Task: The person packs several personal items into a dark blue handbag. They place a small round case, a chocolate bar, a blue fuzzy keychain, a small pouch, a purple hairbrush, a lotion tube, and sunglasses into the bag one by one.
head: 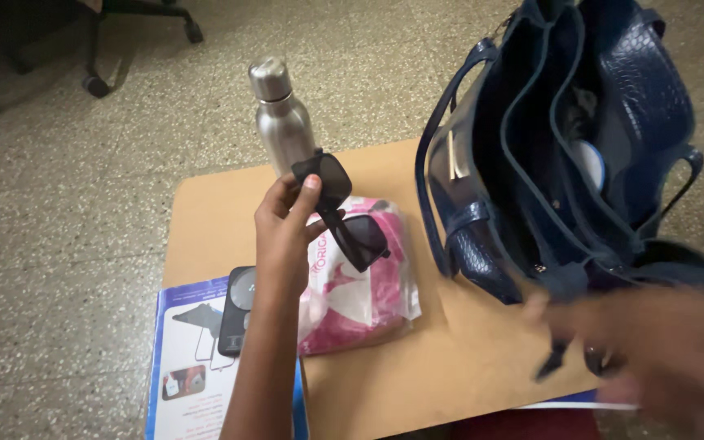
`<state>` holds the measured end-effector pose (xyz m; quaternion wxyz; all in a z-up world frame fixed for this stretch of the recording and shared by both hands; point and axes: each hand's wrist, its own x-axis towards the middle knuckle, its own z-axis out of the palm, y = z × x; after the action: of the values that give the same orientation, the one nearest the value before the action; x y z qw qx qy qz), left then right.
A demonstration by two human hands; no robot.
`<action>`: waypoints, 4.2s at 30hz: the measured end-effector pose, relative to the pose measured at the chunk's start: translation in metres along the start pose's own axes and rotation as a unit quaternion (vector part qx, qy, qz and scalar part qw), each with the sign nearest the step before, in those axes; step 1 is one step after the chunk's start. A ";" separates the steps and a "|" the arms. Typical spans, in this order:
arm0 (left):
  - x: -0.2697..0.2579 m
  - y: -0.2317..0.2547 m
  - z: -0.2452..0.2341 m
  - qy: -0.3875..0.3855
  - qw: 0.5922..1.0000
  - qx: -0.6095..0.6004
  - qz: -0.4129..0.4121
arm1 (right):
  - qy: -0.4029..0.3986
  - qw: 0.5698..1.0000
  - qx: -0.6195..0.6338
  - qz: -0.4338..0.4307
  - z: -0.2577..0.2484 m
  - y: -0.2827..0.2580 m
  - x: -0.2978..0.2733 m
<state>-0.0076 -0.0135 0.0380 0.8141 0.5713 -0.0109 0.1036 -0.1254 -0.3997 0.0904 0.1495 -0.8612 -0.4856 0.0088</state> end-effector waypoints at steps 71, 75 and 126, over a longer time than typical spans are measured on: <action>0.007 0.059 0.182 -0.079 0.904 0.375 0.187 | -0.069 0.776 0.283 0.560 -0.038 0.209 0.200; 0.005 0.058 0.171 -0.078 0.911 0.369 0.168 | -0.266 0.924 -0.027 0.273 -0.015 0.251 0.179; 0.001 0.047 0.167 -0.108 0.912 0.348 0.191 | -0.258 0.891 -0.008 0.372 -0.034 0.089 0.121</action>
<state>0.0017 -0.1540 0.1394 0.5226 0.8130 -0.1708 0.1916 0.0179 -0.3497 0.1146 -0.0024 -0.9474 -0.1511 0.2820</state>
